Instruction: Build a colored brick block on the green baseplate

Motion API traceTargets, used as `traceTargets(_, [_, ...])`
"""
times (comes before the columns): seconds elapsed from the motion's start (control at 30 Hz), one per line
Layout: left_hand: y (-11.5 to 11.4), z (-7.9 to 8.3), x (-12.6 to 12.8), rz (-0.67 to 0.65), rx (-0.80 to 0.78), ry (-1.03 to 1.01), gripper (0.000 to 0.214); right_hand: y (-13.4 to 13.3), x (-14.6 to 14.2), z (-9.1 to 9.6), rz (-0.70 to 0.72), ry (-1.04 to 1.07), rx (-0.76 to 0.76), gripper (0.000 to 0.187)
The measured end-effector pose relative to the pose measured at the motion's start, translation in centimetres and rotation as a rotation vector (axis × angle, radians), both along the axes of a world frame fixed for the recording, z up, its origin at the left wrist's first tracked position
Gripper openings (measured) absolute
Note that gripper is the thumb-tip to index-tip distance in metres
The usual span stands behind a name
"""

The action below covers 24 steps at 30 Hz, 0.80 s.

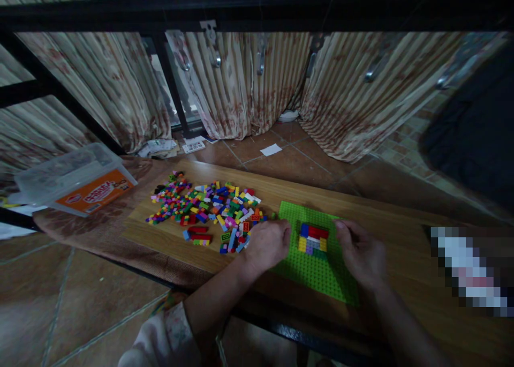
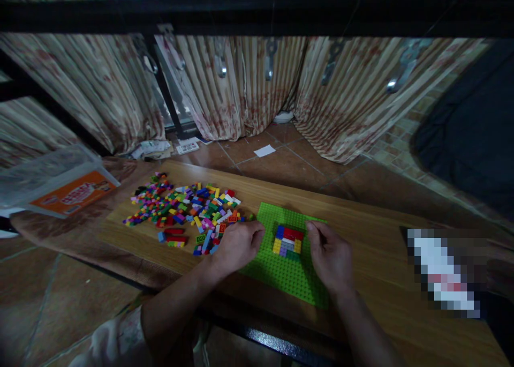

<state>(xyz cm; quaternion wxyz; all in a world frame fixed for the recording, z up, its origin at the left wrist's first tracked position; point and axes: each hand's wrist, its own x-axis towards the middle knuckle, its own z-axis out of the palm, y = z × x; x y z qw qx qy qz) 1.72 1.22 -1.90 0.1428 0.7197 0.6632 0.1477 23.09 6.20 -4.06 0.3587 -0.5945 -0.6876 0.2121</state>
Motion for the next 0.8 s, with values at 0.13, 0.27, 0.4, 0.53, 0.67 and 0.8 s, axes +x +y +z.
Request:
traceTargets(0.13, [0.1,0.6,-0.2,0.049,-0.011,0.011,0.030,-0.3,-0.2,0.7,-0.036,-0.028,0.036,0.045])
traceTargets(0.27, [0.0,0.8,-0.2,0.060,-0.016,-0.016,0.034,-0.4,-0.3,1.0,-0.047,-0.080,0.071,0.049])
traceTargets(0.4, [-0.2,0.7,-0.1,0.060,-0.032,-0.075,0.036,-0.5,-0.2,0.7,-0.012,-0.139,0.079,0.048])
traceTargets(0.53, [-0.2,0.6,-0.2,0.084,-0.031,-0.099,0.025,-0.6,0.0,0.3,-0.010,-0.197,0.090,0.045])
traceTargets(0.67, [0.0,1.0,-0.9,0.092,-0.030,-0.126,0.018,-0.6,0.1,0.1,-0.018,-0.250,0.107,0.046])
traceTargets(0.8, [0.2,1.5,-2.1,0.117,-0.027,-0.161,0.016,-0.4,0.3,-0.2,-0.003,-0.270,0.128,0.049])
